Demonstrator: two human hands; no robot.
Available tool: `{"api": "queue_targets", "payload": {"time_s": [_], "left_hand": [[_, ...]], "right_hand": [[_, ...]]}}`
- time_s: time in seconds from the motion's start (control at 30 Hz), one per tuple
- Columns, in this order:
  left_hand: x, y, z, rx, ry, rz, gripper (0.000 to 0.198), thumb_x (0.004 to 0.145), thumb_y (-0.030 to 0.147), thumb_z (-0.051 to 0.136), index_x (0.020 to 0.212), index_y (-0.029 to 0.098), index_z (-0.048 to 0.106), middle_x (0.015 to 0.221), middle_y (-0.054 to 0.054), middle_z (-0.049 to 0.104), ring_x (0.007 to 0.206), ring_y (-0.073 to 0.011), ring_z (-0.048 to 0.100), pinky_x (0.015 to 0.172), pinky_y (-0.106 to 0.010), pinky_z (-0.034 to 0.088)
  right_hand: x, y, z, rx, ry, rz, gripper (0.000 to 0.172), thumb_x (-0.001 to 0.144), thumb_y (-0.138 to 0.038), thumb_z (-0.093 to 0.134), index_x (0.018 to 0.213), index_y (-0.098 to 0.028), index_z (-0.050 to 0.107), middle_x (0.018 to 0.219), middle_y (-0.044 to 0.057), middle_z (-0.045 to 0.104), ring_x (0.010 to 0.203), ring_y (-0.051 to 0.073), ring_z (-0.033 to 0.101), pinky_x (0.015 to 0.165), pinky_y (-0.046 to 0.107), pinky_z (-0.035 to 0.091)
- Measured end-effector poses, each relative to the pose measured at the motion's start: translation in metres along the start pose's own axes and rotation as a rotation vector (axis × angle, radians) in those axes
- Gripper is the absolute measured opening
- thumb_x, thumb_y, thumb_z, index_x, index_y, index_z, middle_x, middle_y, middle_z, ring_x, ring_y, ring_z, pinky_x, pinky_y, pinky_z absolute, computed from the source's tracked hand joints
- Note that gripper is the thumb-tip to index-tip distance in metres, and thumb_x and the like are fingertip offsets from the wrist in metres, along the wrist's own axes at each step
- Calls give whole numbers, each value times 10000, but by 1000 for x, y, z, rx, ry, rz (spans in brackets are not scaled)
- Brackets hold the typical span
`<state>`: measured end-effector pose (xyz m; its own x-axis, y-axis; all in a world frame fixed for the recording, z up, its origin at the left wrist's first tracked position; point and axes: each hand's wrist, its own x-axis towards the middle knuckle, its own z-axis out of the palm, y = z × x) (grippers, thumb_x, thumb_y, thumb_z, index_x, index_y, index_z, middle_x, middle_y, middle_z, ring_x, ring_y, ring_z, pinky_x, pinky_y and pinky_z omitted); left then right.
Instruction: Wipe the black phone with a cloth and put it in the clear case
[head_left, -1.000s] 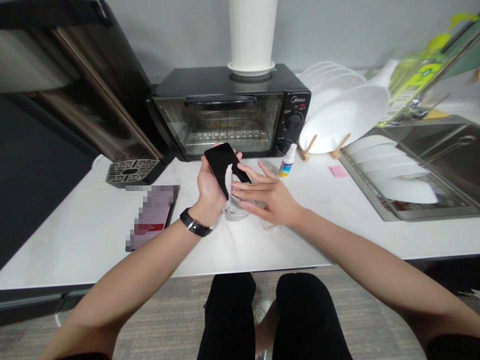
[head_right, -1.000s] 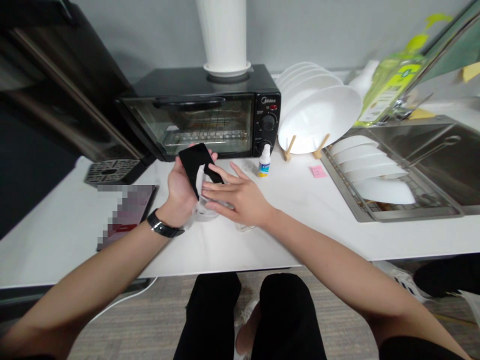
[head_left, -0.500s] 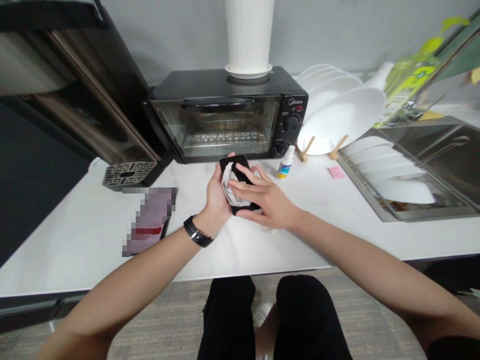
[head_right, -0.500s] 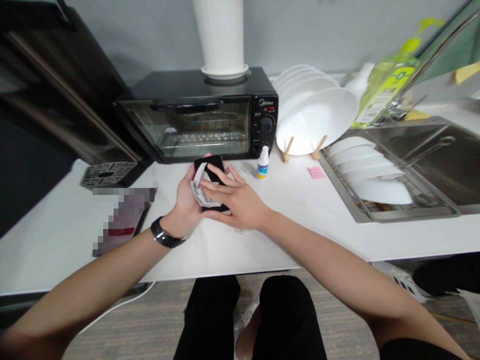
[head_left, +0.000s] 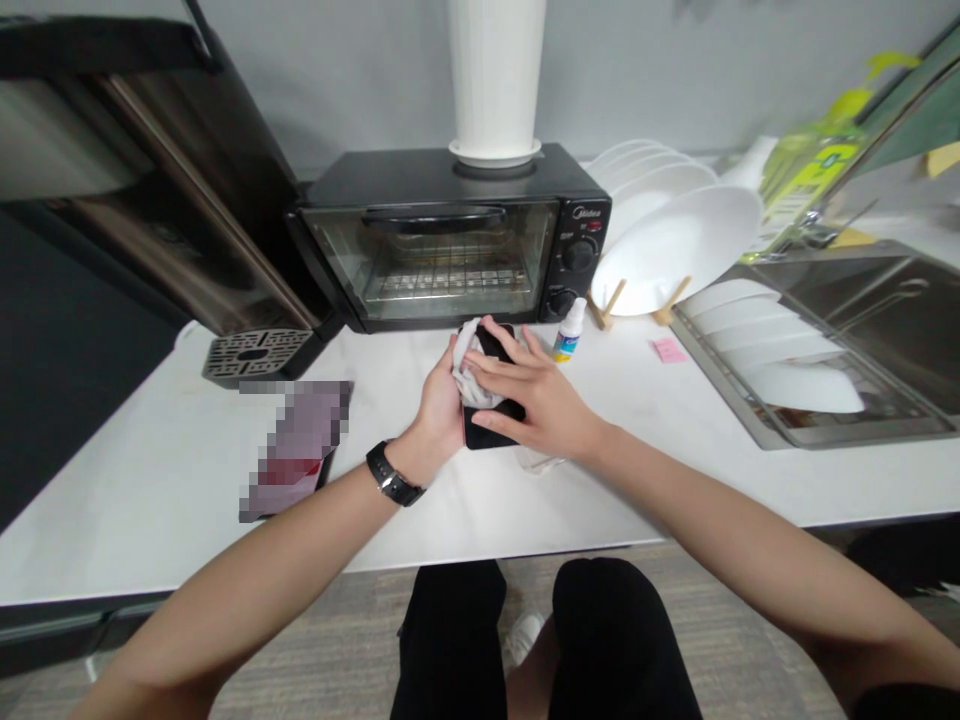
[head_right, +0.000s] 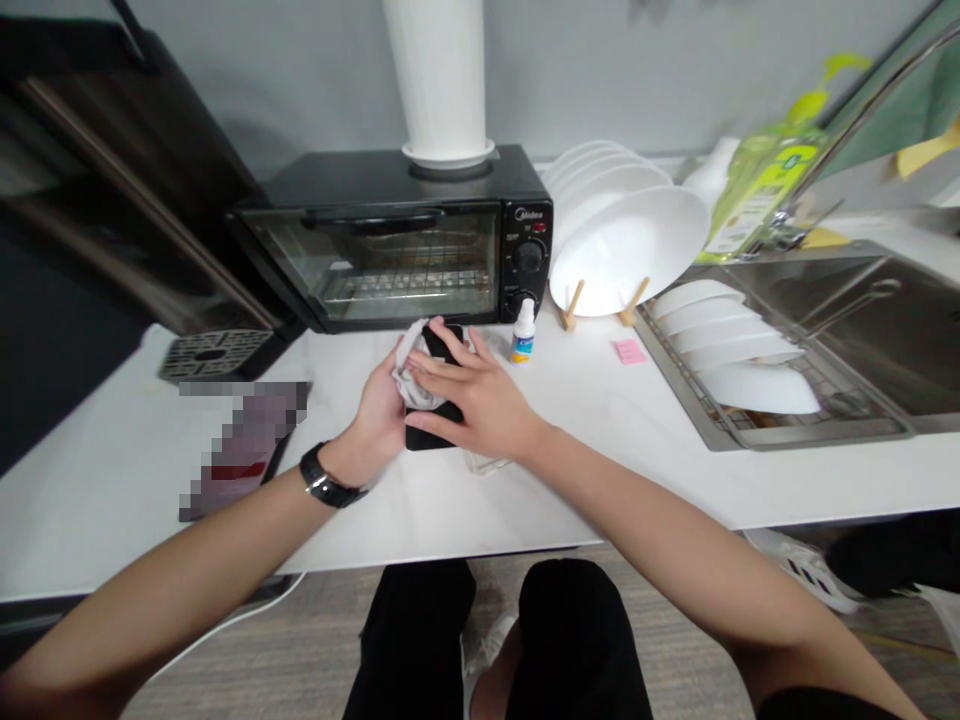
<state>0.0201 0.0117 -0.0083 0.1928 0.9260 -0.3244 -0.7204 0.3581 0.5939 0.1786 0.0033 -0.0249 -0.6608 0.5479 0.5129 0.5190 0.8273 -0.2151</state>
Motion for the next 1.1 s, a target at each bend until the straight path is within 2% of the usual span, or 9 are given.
{"api": "queue_targets", "payload": {"time_s": [0.1, 0.23, 0.43, 0.57, 0.63, 0.7, 0.83, 0.97, 1.1], "left_hand": [[1, 13, -2, -49, 25, 164, 453, 1165, 466, 391, 1401, 274, 726, 1166, -51, 856, 1177, -276, 805, 1095, -458, 638], [8, 27, -4, -95, 82, 325, 511, 1173, 524, 298, 1476, 360, 676, 1187, 0, 852, 1270, -241, 762, 1121, -449, 625], [2, 0, 0, -36, 63, 104, 444, 1159, 409, 449, 1512, 235, 653, 1329, -64, 826, 1321, -286, 750, 1216, -500, 561], [-9, -6, 3, -10, 62, -16, 417, 1130, 441, 461, 1489, 410, 671, 1332, 6, 831, 1420, -310, 692, 1241, -538, 545], [-10, 1, 3, -11, 66, 20, 402, 1121, 474, 457, 1464, 488, 666, 1307, 50, 836, 1455, -305, 666, 1263, -558, 523], [-8, 11, 2, -23, 72, 128, 420, 1128, 496, 424, 1482, 487, 649, 1331, 67, 827, 1471, -306, 652, 1278, -592, 503], [-1, 18, 0, -33, 77, 248, 472, 1151, 522, 348, 1531, 452, 618, 1478, 65, 757, 1505, -277, 621, 1284, -563, 504], [-2, 2, 1, -3, 53, 125, 433, 1139, 428, 443, 1511, 369, 656, 1478, 36, 760, 1547, -291, 576, 1312, -558, 474], [-9, -11, 0, 20, -33, -43, 374, 1091, 417, 504, 1378, 471, 736, 1342, 53, 820, 1526, -350, 594, 1281, -605, 496]], "right_hand": [[-1, -3, -4, 35, -54, -102, 307, 1127, -426, 602, 1361, -351, 786, 1535, -41, 709, 1697, 239, 273, 1435, 570, 146], [-2, -3, -2, -13, 2, 3, 353, 1151, -385, 524, 1419, -366, 753, 1489, -44, 737, 1665, 243, 357, 1418, 627, 189], [-2, 3, 6, -117, 70, 210, 628, 1092, -438, 643, 1681, -264, 512, 1716, 70, 517, 1701, 379, 237, 1380, 726, 215], [0, 1, 3, -32, 7, 42, 595, 1105, -506, 627, 1590, -162, 612, 1685, 107, 556, 1701, 397, 217, 1383, 724, 193], [1, -2, -1, 35, -26, -80, 485, 1126, -491, 591, 1488, -191, 709, 1611, 79, 641, 1687, 355, 284, 1395, 681, 202], [0, -4, -4, 65, -32, -109, 393, 1133, -471, 570, 1421, -287, 763, 1533, 17, 703, 1657, 300, 375, 1409, 626, 218], [-1, -4, -4, 6, 53, 65, 382, 1143, -455, 507, 1430, -399, 752, 1488, -40, 720, 1631, 260, 428, 1419, 587, 243], [-2, 1, 1, -80, 97, 219, 559, 1124, -508, 534, 1646, -313, 567, 1690, 41, 540, 1688, 355, 276, 1399, 692, 222], [0, 0, 0, -40, 33, 150, 607, 1093, -586, 595, 1644, -332, 565, 1690, 32, 541, 1700, 349, 241, 1409, 682, 196]]}}
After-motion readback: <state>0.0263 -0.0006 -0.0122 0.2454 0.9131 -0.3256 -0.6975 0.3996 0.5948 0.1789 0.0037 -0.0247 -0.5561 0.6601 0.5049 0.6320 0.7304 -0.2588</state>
